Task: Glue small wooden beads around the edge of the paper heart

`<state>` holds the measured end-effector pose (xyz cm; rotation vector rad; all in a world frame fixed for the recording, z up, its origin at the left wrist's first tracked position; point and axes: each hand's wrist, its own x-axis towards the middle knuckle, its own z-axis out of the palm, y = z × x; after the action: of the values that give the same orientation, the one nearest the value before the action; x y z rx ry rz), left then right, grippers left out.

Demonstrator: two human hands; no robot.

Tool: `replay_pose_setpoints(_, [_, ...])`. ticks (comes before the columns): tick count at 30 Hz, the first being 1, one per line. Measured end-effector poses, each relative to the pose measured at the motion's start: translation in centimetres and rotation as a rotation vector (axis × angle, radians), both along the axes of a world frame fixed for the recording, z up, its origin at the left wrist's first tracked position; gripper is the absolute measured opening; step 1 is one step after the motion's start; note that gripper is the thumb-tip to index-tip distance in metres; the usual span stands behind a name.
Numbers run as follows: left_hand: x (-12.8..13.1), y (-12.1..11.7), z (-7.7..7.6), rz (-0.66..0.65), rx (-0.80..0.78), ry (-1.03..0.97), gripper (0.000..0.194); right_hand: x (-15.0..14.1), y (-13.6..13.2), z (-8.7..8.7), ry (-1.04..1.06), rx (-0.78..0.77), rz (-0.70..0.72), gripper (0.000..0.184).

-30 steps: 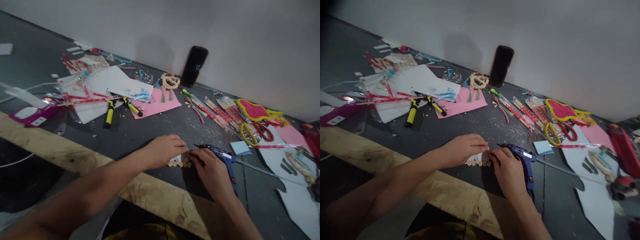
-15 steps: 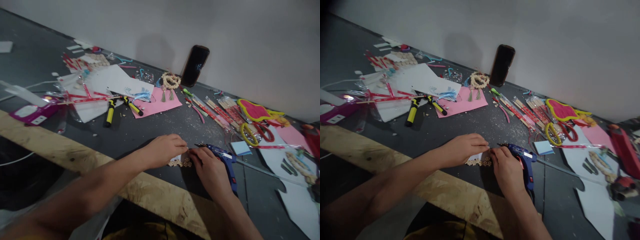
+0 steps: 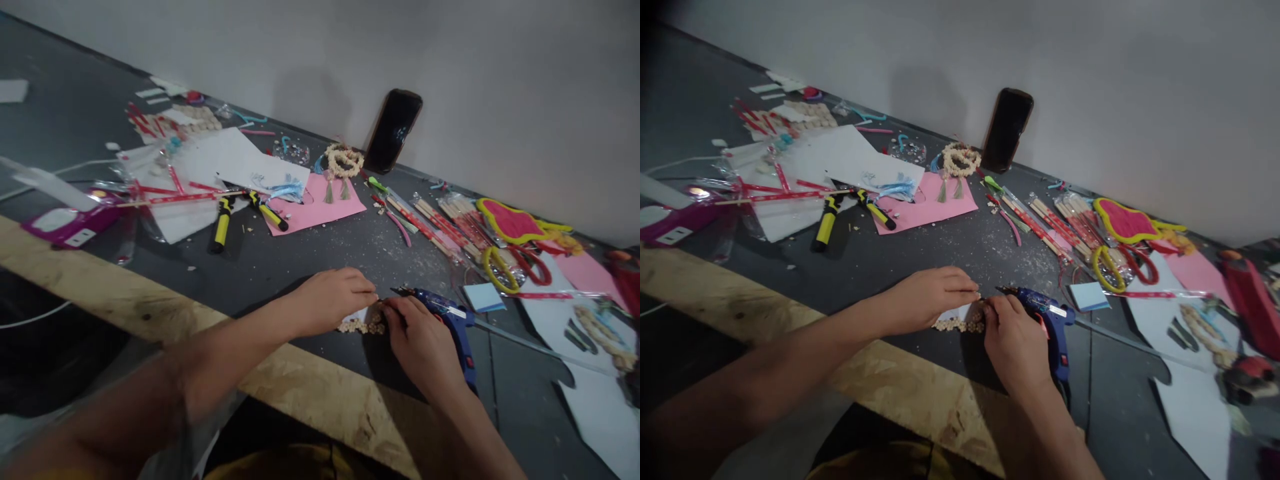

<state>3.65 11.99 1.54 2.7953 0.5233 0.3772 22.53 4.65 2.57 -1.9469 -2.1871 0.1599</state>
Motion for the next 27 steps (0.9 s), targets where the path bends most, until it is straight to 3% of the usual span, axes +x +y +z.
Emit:
replay_pose_setpoints(12, [0.04, 0.00, 0.00, 0.003, 0.015, -0.005, 0.044, 0.19, 0.05, -0.15, 0.123, 0.038, -0.002, 0.022])
replay_pose_setpoints(27, [0.04, -0.10, 0.10, 0.009, 0.004, 0.003, 0.045, 0.27, -0.09, -0.17, 0.005, 0.087, 0.060, 0.025])
